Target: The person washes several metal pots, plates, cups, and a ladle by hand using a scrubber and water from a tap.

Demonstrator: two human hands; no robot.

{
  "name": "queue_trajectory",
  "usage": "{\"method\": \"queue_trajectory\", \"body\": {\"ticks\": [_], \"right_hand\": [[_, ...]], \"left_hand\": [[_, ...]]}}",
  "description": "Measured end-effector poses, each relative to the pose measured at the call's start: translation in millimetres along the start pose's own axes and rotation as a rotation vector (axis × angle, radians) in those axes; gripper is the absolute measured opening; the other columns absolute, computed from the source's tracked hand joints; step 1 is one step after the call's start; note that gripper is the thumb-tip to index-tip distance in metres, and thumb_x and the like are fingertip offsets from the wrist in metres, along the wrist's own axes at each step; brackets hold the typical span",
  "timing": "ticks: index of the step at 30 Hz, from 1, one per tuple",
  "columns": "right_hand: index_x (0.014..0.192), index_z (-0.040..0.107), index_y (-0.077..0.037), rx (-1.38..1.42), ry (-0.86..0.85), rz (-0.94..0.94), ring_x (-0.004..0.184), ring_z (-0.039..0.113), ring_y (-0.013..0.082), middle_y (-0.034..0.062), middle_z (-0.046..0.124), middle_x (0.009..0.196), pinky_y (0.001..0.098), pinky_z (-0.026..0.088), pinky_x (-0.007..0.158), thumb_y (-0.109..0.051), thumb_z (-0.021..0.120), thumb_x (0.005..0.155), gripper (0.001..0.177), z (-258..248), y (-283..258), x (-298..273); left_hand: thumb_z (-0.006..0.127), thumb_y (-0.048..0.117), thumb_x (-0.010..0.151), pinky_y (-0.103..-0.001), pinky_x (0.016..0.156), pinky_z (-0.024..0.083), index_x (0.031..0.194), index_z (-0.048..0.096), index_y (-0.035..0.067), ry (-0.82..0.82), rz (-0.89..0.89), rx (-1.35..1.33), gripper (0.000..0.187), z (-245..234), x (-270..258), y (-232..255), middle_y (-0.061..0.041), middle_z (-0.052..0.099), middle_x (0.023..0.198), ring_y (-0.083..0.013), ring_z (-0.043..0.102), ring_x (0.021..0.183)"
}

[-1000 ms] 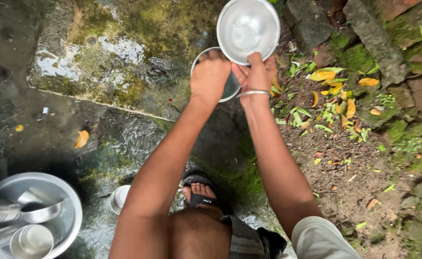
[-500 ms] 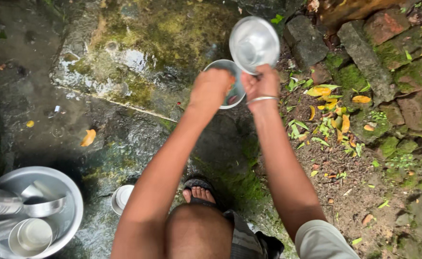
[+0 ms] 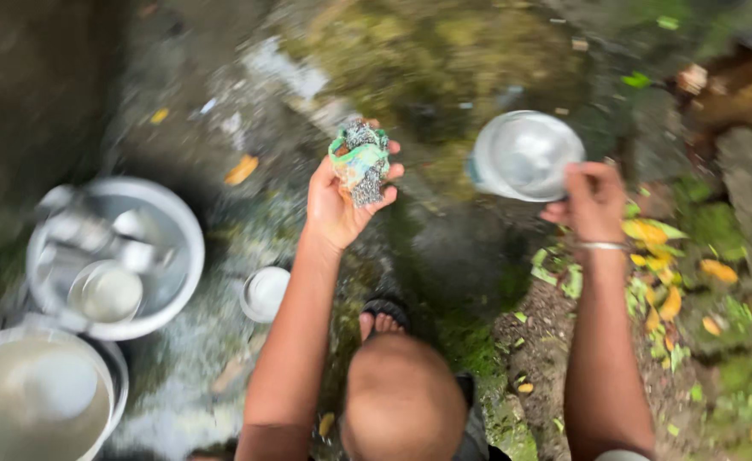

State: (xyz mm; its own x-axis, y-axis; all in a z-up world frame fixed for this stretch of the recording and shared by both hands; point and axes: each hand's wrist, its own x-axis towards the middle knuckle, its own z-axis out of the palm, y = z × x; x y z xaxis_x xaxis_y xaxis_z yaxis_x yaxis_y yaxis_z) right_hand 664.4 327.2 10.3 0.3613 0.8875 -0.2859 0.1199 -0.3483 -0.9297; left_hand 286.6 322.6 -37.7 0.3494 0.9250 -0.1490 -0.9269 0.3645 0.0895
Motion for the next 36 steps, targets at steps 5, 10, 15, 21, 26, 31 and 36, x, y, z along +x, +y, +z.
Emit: {"method": "queue_trajectory", "body": {"ticks": [5,10,15,21,26,31,36], "right_hand": [[0.123,0.057,-0.001,-0.635,0.313,-0.785,0.093,0.054,0.0213,0.0148,0.053,0.115,0.0313,0.045,0.076,-0.006,0.076,0.102,0.028,38.0,-38.5,-59.5],[0.098,0.076,-0.005,-0.613,-0.324,-0.901,0.101,0.071,0.0171,0.0066,0.076,0.108,0.0301,0.055,0.096,0.001,0.070,0.106,0.011,164.1,-3.6,-134.1],[0.109,0.077,-0.006,-0.867,-1.229,-1.128,0.099,0.070,0.0291,0.0110,0.074,0.100,0.0459,0.047,0.096,-0.034,0.080,0.074,0.045,306.1,136.5,-204.4],[0.096,0.077,-0.018,-1.163,-1.306,-1.331,0.090,0.070,0.0168,0.0023,0.073,0.089,0.0528,0.038,0.120,-0.013,0.071,0.093,0.009,326.8,234.3,-198.8],[0.112,0.076,-0.012,-0.798,-0.936,-0.102,0.071,0.061,0.0159,0.0029,0.073,0.086,0.0405,0.049,0.075,-0.018,0.064,0.104,0.016,347.6,218.0,-201.5],[0.115,0.065,-0.001,-0.039,-1.006,-0.044,0.097,0.065,0.0054,-0.0007,0.070,0.107,0.0243,0.054,0.086,-0.014,0.054,0.107,0.019,343.6,196.6,-202.4],[0.120,0.065,0.007,-0.514,-1.015,-0.173,0.081,0.049,0.0183,0.0132,0.059,0.096,0.0323,0.045,0.074,-0.014,0.053,0.114,0.026,321.9,185.9,-197.6]], "left_hand": [[0.045,0.028,0.098,-0.047,0.074,0.065,0.148,0.045,0.017,0.089,0.293,0.041,0.051,-24.8,-105.7,55.8,-0.016,0.066,0.128,-0.0365,0.072,0.107],[0.050,0.028,0.106,-0.038,0.066,0.062,0.147,0.048,0.014,0.526,0.547,0.361,0.043,-84.1,-222.9,105.3,-0.013,0.068,0.122,-0.0286,0.071,0.098],[0.064,0.013,0.097,-0.029,0.054,0.052,0.137,0.055,0.010,0.855,0.535,0.765,0.041,-153.3,-265.4,81.4,-0.007,0.067,0.110,-0.0185,0.069,0.079],[0.063,0.011,0.096,-0.027,0.056,0.054,0.127,0.058,0.009,1.109,0.584,0.438,0.031,-159.9,-273.1,44.9,-0.005,0.068,0.103,-0.0144,0.067,0.076],[0.057,0.011,0.100,-0.033,0.069,0.057,0.120,0.066,0.009,1.212,0.752,0.942,0.022,-138.4,-252.7,28.9,-0.010,0.074,0.105,-0.0195,0.069,0.085],[0.072,0.019,0.088,-0.049,0.097,0.051,0.113,0.063,0.004,0.957,0.971,1.724,0.030,-111.1,-195.1,25.2,-0.030,0.058,0.125,-0.0459,0.058,0.116],[0.069,0.020,0.087,-0.045,0.098,0.056,0.108,0.070,0.009,1.000,0.601,1.541,0.023,-115.8,-180.2,79.3,-0.018,0.067,0.112,-0.0371,0.067,0.109]]}}
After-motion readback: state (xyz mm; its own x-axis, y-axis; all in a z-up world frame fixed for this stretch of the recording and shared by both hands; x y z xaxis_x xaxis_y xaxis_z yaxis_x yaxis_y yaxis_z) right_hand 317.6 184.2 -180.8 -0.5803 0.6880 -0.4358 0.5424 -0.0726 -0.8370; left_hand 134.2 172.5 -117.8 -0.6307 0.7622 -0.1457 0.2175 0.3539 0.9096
